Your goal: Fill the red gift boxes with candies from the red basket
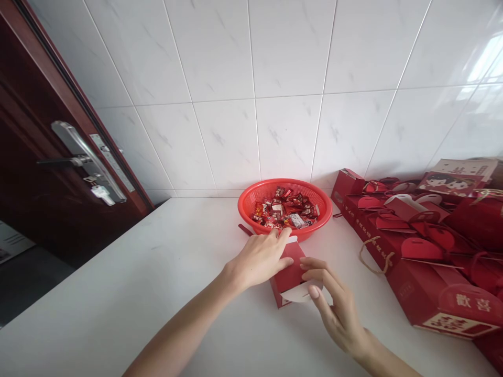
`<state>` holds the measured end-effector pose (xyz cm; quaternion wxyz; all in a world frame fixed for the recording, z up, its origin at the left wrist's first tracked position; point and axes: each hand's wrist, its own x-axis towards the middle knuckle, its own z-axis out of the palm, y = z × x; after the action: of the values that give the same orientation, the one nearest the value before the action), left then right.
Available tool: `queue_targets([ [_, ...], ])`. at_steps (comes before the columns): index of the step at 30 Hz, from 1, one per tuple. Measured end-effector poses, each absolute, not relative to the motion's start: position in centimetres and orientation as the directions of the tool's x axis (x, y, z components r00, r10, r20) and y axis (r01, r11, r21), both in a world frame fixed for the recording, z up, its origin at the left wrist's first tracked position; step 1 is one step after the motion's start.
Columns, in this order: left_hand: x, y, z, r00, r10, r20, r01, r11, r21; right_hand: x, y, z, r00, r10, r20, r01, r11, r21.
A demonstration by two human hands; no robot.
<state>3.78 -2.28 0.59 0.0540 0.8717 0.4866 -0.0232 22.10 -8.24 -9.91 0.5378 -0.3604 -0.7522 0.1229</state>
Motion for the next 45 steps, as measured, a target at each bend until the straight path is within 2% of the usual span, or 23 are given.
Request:
queue_targets([
  [4, 4.0, -2.3, 0.2, 0.535, 0.839, -0.100, 0.845, -0.531, 0.059, 22.4, -8.0, -10.1, -0.145, 0.710, 0.689, 0.365, 0.685, -0.630],
  [8, 4.0, -2.3, 0.0, 0.549, 0.831, -0.084, 0.836, -0.546, 0.063, 22.4, -7.5, -10.5, -0.085, 0.763, 0.641, 0.392, 0.617, -0.682],
  [10, 3.8, -2.3, 0.1, 0.557, 0.825, -0.095, 0.829, -0.548, 0.109, 22.3, -7.3, -10.8, -0.033, 0.790, 0.613, 0.415, 0.569, -0.710],
  [13, 3.4, -2.1, 0.4, 0.584, 0.803, -0.116, 0.801, -0.548, 0.239, 22.3, -6.9, -11.1, 0.003, 0.841, 0.542, 0.418, 0.491, -0.764],
  [17, 2.9, -1.8, 0.6, 0.614, 0.781, -0.114, 0.756, -0.540, 0.370, 22.1, -6.7, -11.0, -0.028, 0.903, 0.429, 0.326, 0.414, -0.850],
  [21, 2.8, -1.5, 0.4, 0.609, 0.779, -0.149, 0.771, -0.537, 0.343, 21.9, -6.6, -10.8, -0.056, 0.933, 0.355, 0.218, 0.359, -0.908],
  [27, 3.2, -1.8, 0.0, 0.569, 0.799, -0.194, 0.812, -0.508, 0.289, 21.9, -6.5, -11.0, -0.063, 0.939, 0.337, 0.221, 0.343, -0.913],
  [33, 4.4, -2.7, -0.2, 0.524, 0.836, -0.165, 0.845, -0.485, 0.226, 22.6, -6.0, -11.3, -0.014, 0.930, 0.366, 0.328, 0.350, -0.877],
  [38, 5.0, -3.3, -0.2, 0.493, 0.856, -0.154, 0.868, -0.471, 0.160, 22.6, -6.9, -11.0, -0.091, 0.852, 0.516, 0.536, 0.478, -0.696],
  [41, 5.0, -3.4, 0.0, 0.474, 0.870, -0.138, 0.874, -0.447, 0.189, 22.0, -7.7, -10.9, -0.183, 0.795, 0.579, 0.607, 0.555, -0.569],
  [45, 4.8, -3.1, 0.2, 0.496, 0.862, -0.106, 0.843, -0.449, 0.294, 21.5, -8.2, -11.0, -0.197, 0.803, 0.563, 0.633, 0.542, -0.553],
])
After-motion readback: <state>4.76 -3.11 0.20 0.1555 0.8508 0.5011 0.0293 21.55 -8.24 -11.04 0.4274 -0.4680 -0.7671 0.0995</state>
